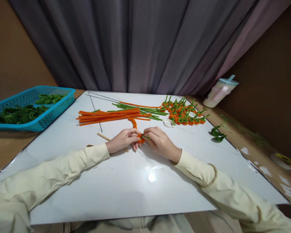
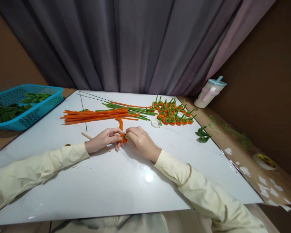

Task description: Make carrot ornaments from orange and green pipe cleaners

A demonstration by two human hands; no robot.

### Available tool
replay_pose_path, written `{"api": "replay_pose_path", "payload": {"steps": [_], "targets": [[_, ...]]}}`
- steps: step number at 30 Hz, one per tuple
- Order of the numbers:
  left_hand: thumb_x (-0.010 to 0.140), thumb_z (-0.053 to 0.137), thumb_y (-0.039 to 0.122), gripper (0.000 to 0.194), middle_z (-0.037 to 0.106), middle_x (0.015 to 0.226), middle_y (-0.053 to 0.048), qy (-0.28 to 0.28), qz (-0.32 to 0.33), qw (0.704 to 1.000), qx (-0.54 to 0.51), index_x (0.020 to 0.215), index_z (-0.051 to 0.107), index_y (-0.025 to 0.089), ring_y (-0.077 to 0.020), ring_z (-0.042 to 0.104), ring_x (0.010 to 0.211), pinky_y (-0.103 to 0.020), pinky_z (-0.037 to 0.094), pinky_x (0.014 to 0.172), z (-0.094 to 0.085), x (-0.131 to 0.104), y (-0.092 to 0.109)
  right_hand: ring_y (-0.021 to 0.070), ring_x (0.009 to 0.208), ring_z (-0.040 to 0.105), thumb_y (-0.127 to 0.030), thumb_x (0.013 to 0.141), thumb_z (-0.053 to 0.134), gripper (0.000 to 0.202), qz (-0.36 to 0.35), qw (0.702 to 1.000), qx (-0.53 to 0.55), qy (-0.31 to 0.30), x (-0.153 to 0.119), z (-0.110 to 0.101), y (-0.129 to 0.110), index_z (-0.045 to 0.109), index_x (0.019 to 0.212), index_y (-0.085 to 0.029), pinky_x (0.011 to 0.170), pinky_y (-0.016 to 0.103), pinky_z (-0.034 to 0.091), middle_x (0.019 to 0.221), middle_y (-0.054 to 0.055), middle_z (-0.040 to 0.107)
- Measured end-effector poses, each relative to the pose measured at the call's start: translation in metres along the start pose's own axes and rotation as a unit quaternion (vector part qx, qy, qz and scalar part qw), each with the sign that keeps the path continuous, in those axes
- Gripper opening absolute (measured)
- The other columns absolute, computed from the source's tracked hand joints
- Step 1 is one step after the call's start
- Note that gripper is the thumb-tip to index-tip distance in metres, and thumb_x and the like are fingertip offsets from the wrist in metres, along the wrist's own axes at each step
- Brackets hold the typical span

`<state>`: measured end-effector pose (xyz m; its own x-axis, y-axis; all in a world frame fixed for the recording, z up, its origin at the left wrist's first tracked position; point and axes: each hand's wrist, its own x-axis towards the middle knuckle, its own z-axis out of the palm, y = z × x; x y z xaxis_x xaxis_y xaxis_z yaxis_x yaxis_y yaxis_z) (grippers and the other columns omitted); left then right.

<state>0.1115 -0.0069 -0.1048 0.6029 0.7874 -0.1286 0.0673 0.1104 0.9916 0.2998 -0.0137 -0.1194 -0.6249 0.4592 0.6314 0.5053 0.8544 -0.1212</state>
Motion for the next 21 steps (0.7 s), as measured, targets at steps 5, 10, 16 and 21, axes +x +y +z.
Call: {"api": "replay_pose_path", "payload": {"steps": [5, 10, 16, 21], "targets": [[0.078, 0.056, 0.025, 0.015, 0.062, 0.059, -0.001, 0.022, 0.000, 1.000, 0.016, 0.083, 0.053, 0.012, -0.0109, 0.058, 0.048, -0.023, 0.047, 0.051, 0.0013, 0.0008, -0.0008, 0.0167, 0.075, 0.051, -0.010, 0.088, 0.039, 0.013, -0.003, 1.000, -0.001, 0.007, 0.0016, -0.0001, -0.0027, 0.050, 0.085, -0.017, 0.070, 0.031, 0.044, 0.087, 0.009, 0.060], [0.076, 0.058, 0.024, 0.014, 0.059, 0.052, 0.002, 0.024, 0.000, 0.999, 0.036, 0.082, 0.052, 0.014, -0.0110, 0.057, 0.046, -0.024, 0.048, 0.052, 0.0009, 0.0020, -0.0037, 0.0170, 0.075, 0.051, -0.010, 0.088, 0.038, 0.014, -0.022, 1.000, -0.015, 0.004, 0.0016, -0.0002, -0.0043, 0.051, 0.086, -0.016, 0.070, 0.031, 0.044, 0.087, 0.010, 0.060], [0.075, 0.057, 0.021, 0.010, 0.059, 0.051, 0.002, 0.031, -0.005, 0.999, 0.033, 0.079, 0.050, 0.014, -0.0102, 0.057, 0.045, -0.022, 0.047, 0.050, 0.0026, 0.0012, -0.0044, 0.0169, 0.076, 0.052, -0.009, 0.089, 0.037, 0.017, -0.053, 0.998, -0.025, -0.011, -0.0001, 0.0012, -0.0039, 0.052, 0.086, -0.016, 0.070, 0.031, 0.043, 0.086, 0.009, 0.061], [0.074, 0.059, 0.021, 0.013, 0.060, 0.052, 0.002, 0.033, 0.004, 0.999, 0.021, 0.081, 0.050, 0.014, -0.0105, 0.058, 0.046, -0.023, 0.048, 0.053, 0.0026, 0.0027, -0.0068, 0.0171, 0.076, 0.051, -0.009, 0.088, 0.037, 0.017, -0.049, 0.999, -0.023, -0.007, -0.0002, 0.0017, -0.0042, 0.053, 0.088, -0.016, 0.069, 0.032, 0.044, 0.087, 0.009, 0.061]]}}
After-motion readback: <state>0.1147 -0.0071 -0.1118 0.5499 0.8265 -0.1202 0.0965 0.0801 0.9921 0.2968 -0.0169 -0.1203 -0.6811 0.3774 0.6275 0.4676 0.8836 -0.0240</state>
